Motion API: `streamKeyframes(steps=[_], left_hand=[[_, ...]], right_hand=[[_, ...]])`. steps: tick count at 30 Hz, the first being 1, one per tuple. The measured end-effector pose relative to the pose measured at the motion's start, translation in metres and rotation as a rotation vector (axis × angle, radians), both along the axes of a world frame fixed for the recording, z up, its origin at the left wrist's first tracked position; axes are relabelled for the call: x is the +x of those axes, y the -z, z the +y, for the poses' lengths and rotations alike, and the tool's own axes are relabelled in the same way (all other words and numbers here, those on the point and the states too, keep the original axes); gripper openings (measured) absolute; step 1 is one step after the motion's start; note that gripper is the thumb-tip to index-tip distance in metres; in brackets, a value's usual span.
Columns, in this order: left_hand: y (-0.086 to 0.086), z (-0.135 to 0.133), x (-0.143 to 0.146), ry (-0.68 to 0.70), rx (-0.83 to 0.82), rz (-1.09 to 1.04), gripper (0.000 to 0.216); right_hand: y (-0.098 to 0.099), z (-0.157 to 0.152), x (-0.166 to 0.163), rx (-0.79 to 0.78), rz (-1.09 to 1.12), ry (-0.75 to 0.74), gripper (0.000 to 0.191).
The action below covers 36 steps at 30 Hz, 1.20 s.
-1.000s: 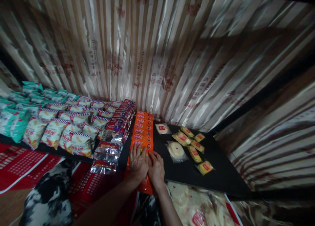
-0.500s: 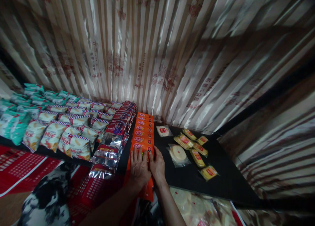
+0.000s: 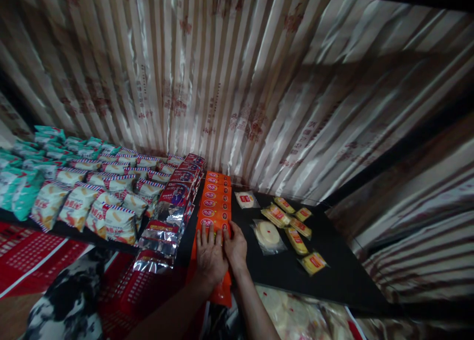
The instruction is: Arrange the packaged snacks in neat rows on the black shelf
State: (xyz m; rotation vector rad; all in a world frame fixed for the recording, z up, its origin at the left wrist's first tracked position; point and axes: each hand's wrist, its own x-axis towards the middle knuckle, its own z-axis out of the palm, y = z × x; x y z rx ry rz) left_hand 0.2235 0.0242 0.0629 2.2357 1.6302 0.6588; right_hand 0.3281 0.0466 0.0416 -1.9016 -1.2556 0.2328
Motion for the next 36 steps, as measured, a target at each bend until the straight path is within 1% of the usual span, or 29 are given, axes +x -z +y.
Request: streamKeyframes(steps=[6,13,17,22,30,36], left_hand=[[0.001,0.0,0.0,-0.005,0.003,0.001,0.055],[0.0,0.001,0.0,-0.009,-0.003,0.025,0.054],[-0.002,0.006,-0.002,-0.027,-0.01,0.051,0.051],[0.0,0.013,-0.005,-0.026,-0.007,0.063,0.052],[-0.004,0.022,-0.014,-0.02,-0.011,0.051,0.051],[0.003,0.028,-0.021,-0.018,0.019,0.004,0.052]], right_hand=[[-0.004,0.015,0.007,-0.019,-0.049,-0.009,0.05],[-0.001,0.023,0.002,-0.006,-0.167,-0.021,0.047],[0.003,0.027,0.0,-0.004,-0.145,0.009,0.046],[0.007,0.033,-0.003,0.025,-0.127,0.037,0.047],[0.006,0.042,-0.012,0.004,-0.126,0.048,0.047],[0.004,0.049,-0.021,-0.026,-0.141,0.055,0.046]])
